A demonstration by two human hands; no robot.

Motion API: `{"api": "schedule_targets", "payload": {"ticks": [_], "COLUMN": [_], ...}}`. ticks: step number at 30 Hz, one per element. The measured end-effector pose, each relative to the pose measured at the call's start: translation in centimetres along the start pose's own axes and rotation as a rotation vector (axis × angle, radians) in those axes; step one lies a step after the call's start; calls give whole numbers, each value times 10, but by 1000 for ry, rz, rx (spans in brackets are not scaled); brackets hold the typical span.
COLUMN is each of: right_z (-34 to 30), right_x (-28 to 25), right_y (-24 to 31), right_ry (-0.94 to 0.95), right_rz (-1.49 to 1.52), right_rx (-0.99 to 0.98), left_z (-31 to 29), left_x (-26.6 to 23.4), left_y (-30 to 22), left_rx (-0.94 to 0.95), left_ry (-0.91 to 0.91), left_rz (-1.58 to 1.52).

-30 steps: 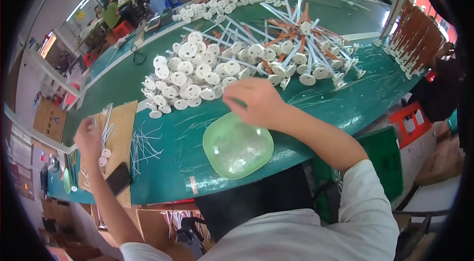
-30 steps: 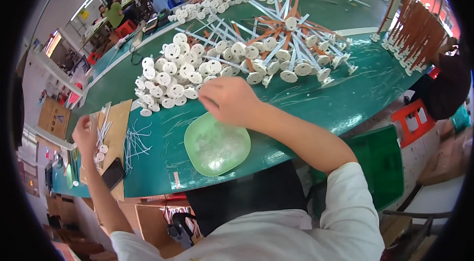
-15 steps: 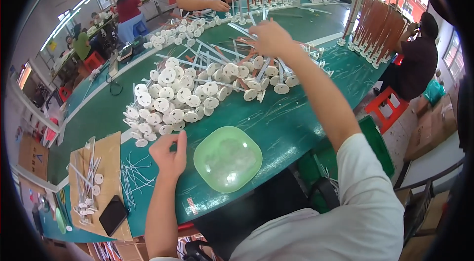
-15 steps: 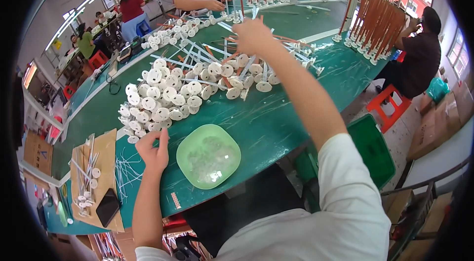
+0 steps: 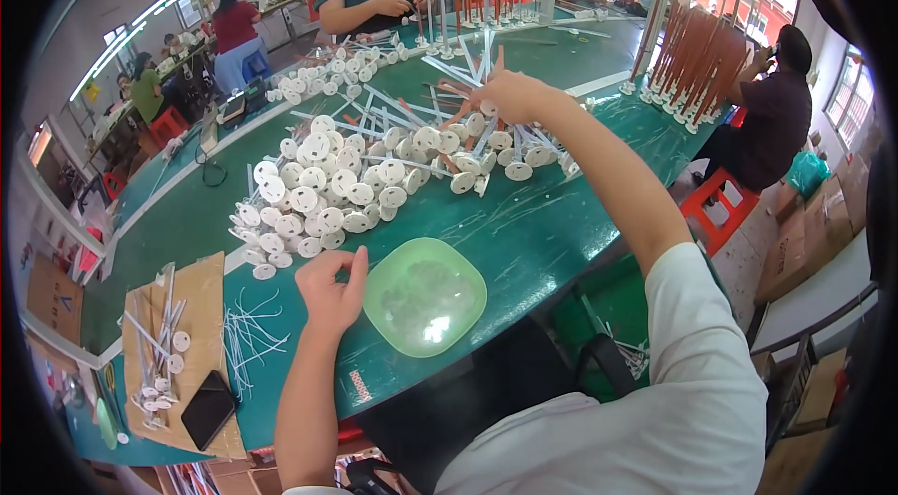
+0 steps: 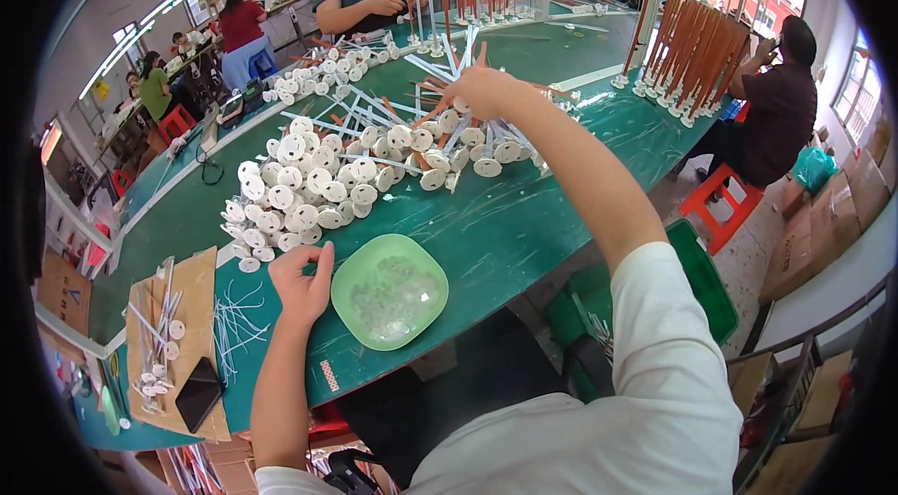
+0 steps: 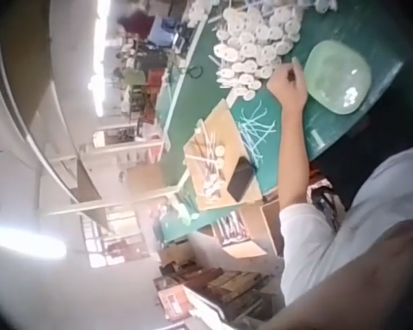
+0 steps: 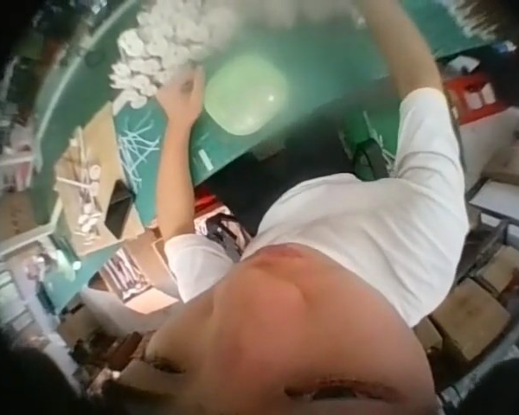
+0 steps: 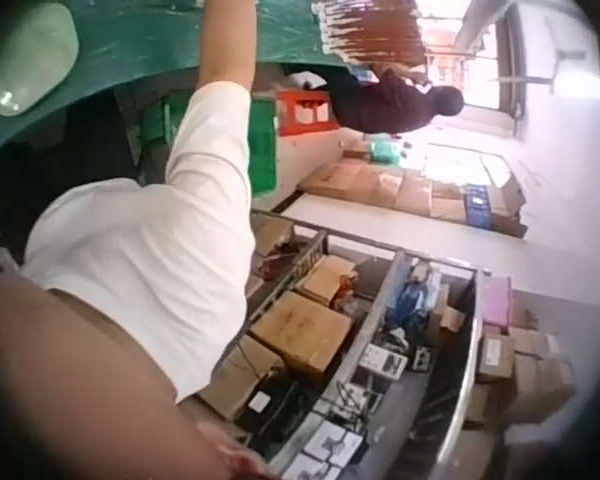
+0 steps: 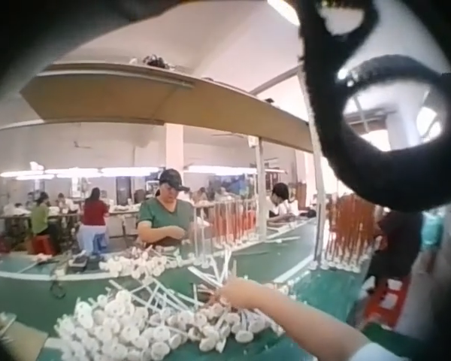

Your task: The worker is assembling LED light strips by attaching circular plastic bases to long LED circuit strips at a workstation.

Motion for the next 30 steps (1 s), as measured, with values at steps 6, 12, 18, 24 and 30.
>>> {"api": "schedule_targets", "payload": {"ticks": [6, 12, 18, 24, 30], "right_z": [6, -39, -61, -85, -105], "right_x": [-22, -39, -14, -7, -12], "right_y": [27, 111, 206, 221, 227], "right_ry": [127, -443, -510, -626, -778], "right_rz": [-135, 874, 890, 757, 601], "right_rx": [62, -111, -514, -775, -800], "left_z": [0, -7, -8, -15, -15], "left_x": [3, 8, 27, 36, 33], "left_y": [-1, 15, 5, 1, -4], "left_rx": [2, -180, -436, -487, -443], "left_ry": [5, 143, 243, 418, 479], "left_rz": [-16, -250, -1147, -1131, -1140]}}
Point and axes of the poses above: each hand's wrist, its own z-axis towards the middle knuckle, its own x-axis out of the palm, y = z × x, the point moved 8 cm from there along z, towards the middle knuckle, and after that the axes turned 2 degrees about z, right-handed, at the moved point
